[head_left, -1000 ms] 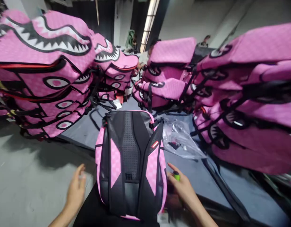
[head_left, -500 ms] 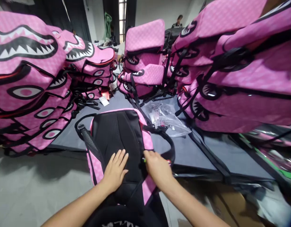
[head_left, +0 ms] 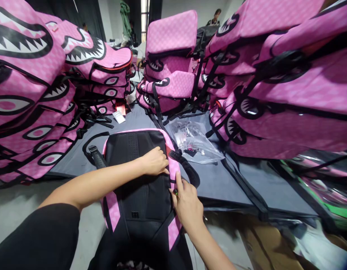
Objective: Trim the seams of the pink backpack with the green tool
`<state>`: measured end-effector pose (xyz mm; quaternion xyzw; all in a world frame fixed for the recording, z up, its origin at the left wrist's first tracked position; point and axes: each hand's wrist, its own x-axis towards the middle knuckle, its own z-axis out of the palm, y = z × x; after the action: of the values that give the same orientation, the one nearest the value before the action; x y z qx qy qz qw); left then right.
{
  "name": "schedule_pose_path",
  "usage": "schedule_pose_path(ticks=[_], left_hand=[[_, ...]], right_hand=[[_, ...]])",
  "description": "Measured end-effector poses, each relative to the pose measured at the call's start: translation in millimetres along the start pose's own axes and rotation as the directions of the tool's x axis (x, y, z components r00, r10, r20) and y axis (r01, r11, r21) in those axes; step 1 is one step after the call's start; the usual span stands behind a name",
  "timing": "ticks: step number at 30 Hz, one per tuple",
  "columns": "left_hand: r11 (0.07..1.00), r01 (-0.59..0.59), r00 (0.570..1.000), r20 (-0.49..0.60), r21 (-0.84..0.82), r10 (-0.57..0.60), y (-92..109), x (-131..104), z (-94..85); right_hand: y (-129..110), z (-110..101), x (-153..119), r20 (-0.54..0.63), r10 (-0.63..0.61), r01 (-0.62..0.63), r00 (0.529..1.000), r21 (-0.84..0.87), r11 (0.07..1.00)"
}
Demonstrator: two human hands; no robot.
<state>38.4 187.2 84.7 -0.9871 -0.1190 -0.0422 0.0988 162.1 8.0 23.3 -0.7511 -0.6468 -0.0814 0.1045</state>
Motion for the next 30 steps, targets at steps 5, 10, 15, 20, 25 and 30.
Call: schedule_pose_path(ticks=[5, 10, 15, 20, 25, 30], left_hand=[[0.999, -0.034, 0.999, 0.033, -0.031, 0.035, 23, -24, -26.0], [0.996, 0.091, 0.994, -0.061, 0.001, -0.091, 57, -39, -86.8], [0.970, 0.241, 0.969, 0.051, -0.025, -0.240, 52, -24, -85.0], [0.975, 0.209, 0.961, 0.168, 0.079, -0.220, -9, -38, -49.9], [0.967, 0.200, 0.975, 0.069, 0.155, -0.213, -39, -53, -52.6], [0.990, 0.144, 0.989, 0.016, 0.000, -0.144, 14, -41, -32.1]], right_hand=[[10, -2, 2, 0.010, -0.107, 0.103, 0.994, 0.200, 0.974], [27, -37, 7, -0.132, -0.247, 0.279, 0.960, 0.368, 0.887], [44, -59, 27, 0.045, -0.282, 0.260, 0.958, 0.275, 0.926], [42, -27, 33, 0.224, -0.129, 0.111, 0.966, 0.093, 0.990], [41, -19, 39, 0.248, -0.098, 0.085, 0.964, 0.060, 0.995], [38, -49, 38, 0.258, 0.024, -0.053, 0.966, 0.104, 0.993]])
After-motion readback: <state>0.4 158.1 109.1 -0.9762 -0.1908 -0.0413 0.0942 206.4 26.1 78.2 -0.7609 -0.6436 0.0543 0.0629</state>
